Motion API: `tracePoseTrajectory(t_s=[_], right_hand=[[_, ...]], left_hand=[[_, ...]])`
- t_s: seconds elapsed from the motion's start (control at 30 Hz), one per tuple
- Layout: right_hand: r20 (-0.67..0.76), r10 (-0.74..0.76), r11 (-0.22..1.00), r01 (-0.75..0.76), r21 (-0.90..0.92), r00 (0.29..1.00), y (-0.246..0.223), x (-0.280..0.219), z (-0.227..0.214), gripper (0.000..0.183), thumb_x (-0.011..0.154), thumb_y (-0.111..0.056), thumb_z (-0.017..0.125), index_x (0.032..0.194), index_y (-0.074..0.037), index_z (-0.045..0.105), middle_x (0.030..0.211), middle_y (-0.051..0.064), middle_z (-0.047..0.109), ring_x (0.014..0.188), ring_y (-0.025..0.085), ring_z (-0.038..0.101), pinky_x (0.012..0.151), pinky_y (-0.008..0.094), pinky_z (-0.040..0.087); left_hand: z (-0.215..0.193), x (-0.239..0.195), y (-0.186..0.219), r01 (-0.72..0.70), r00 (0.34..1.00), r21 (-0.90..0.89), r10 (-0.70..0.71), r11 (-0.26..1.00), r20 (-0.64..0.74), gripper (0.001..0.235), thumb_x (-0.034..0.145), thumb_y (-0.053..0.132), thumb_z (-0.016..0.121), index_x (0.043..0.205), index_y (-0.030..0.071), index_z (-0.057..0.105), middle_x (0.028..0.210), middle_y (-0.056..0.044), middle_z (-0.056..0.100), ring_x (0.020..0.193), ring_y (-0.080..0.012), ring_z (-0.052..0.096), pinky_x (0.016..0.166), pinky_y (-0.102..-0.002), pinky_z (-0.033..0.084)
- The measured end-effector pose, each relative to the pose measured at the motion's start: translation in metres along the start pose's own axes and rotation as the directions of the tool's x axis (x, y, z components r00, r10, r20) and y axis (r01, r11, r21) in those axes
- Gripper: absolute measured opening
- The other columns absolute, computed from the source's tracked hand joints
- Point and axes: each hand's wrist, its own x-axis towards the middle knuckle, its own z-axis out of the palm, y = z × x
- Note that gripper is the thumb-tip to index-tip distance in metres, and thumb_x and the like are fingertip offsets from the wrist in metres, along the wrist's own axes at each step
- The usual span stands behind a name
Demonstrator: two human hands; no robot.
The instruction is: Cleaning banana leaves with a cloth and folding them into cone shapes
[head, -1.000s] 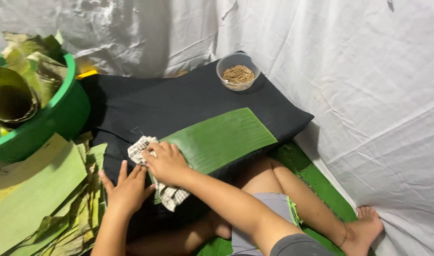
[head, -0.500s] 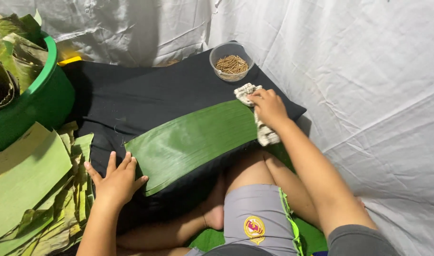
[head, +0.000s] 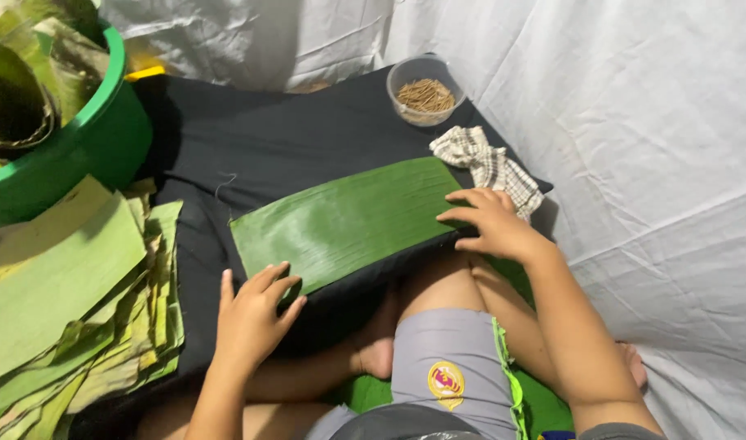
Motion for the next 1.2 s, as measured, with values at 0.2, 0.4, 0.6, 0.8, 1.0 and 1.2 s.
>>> tracePoseTrajectory(t_s=[0.2,0.4,0.6,0.8,1.0,1.2], right_hand=[[-0.143,-0.03,0.999,0.035,0.034,0.989,0.029,-0.001,0.018,0.014,0.084,-0.04,0.079,0.094,-0.03,0.079,0.125,-0.009,0.073,0.126,0.016,0.063,0.107,0.042,0.037],[-0.194,-0.021,0.995,0.04,0.093,0.981,0.021,0.0,0.009,0.03,0.076,-0.052,0.083,0.099,-0.033,0.078,0.12,-0.013,0.075,0.116,0.012,0.067,0.103,0.039,0.039],[-0.339,-0.072,0.984,0.122,0.128,0.938,0.032,0.011,0.033,0.007,0.086,-0.031,0.081,0.093,-0.031,0.08,0.096,-0.012,0.08,0.101,0.009,0.073,0.11,0.037,0.038],[-0.407,0.235,0.815,0.05,0.578,0.883,-0.014,0.019,-0.019,0.008,0.093,-0.017,0.08,0.1,-0.018,0.083,0.09,-0.001,0.08,0.09,0.012,0.074,0.099,0.034,0.051],[-0.264,0.578,0.322,0.082,0.943,0.772,-0.024,0.045,0.022,0.019,0.093,-0.013,0.078,0.109,-0.004,0.075,0.083,0.007,0.075,0.069,0.012,0.07,0.065,0.025,0.06],[0.082,0.692,-0.105,-0.013,0.994,0.717,-0.077,0.028,0.076,0.032,0.094,-0.011,0.074,0.123,-0.001,0.067,0.104,0.013,0.075,0.083,0.026,0.076,0.071,0.042,0.065]], left_hand=[[0.001,-0.001,-0.008,0.039,0.999,-0.093,-0.037,0.995,0.019,0.014,0.095,0.025,0.069,0.106,0.024,0.077,0.111,0.005,0.076,0.111,-0.0165,0.071,0.097,-0.039,0.055],[-0.016,0.021,-0.009,0.066,0.973,-0.236,-0.114,0.97,-0.199,0.012,0.099,0.022,0.067,0.104,0.028,0.076,0.099,0.011,0.078,0.099,-0.0126,0.073,0.09,-0.034,0.057],[-0.042,0.057,-0.01,-0.055,0.912,-0.301,-0.075,0.952,-0.403,0.009,0.1,0.023,0.071,0.1,0.016,0.077,0.08,0.0,0.076,0.08,-0.0264,0.073,0.079,-0.039,0.056],[-0.086,0.107,-0.026,-0.243,0.792,-0.273,0.027,0.931,-0.61,0.008,0.107,0.018,0.069,0.105,0.014,0.074,0.093,-0.005,0.074,0.091,-0.0305,0.071,0.082,-0.041,0.052],[-0.095,0.138,-0.014,-0.312,0.59,-0.333,-0.094,0.89,-0.802,0.045,0.108,0.022,0.068,0.143,0.001,0.05,0.14,-0.019,0.05,0.135,-0.038,0.044,0.116,-0.048,0.033],[-0.007,0.09,0.04,0.414,0.787,-0.909,-0.516,0.035,0.339,0.111,0.084,0.024,0.078,0.158,0.0,-0.001,0.152,-0.043,0.008,0.142,-0.0589,0.023,0.108,-0.067,0.032]])
